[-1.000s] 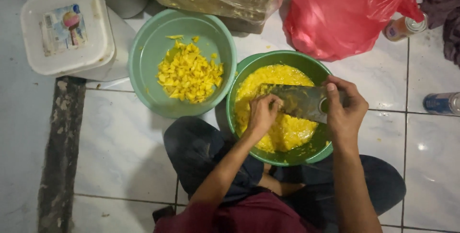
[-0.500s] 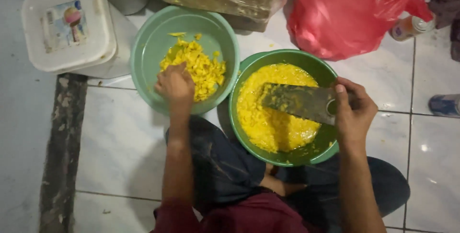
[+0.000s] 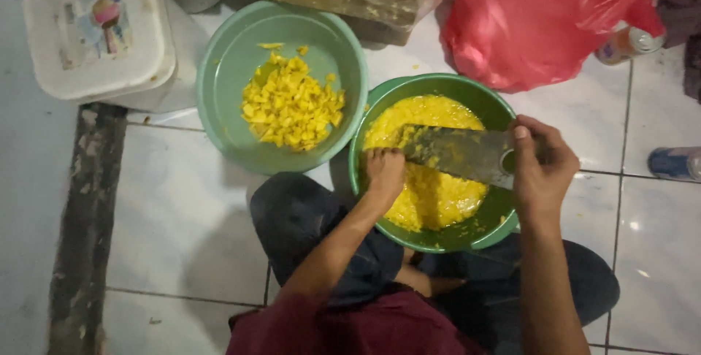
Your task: Grating pieces of pineapple into a bowl using a hand grater
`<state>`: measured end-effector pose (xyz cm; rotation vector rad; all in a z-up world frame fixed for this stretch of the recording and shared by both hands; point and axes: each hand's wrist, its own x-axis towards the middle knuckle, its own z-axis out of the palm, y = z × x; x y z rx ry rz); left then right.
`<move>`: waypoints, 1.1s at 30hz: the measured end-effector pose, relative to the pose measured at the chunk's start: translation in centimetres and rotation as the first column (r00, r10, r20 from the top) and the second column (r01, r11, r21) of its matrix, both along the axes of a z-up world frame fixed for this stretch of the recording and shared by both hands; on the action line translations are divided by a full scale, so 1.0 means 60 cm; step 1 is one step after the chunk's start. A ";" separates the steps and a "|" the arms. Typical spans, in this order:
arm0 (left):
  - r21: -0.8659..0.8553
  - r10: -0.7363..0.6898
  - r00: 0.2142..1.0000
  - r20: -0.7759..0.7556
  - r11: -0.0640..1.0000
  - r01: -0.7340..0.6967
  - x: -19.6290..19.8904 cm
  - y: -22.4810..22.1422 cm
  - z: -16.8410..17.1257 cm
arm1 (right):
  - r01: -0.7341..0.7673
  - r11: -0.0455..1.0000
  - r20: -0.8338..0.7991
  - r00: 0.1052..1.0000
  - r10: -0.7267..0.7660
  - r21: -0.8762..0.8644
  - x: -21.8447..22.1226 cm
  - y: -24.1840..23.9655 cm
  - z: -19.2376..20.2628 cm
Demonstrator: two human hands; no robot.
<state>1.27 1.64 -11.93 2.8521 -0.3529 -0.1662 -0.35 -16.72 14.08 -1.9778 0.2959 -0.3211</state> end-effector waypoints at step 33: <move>-0.779 0.054 0.934 -0.353 0.536 -0.325 0.020 0.009 0.130 | 0.001 1.000 0.143 0.990 0.000 -0.004 -0.003 0.003 -0.017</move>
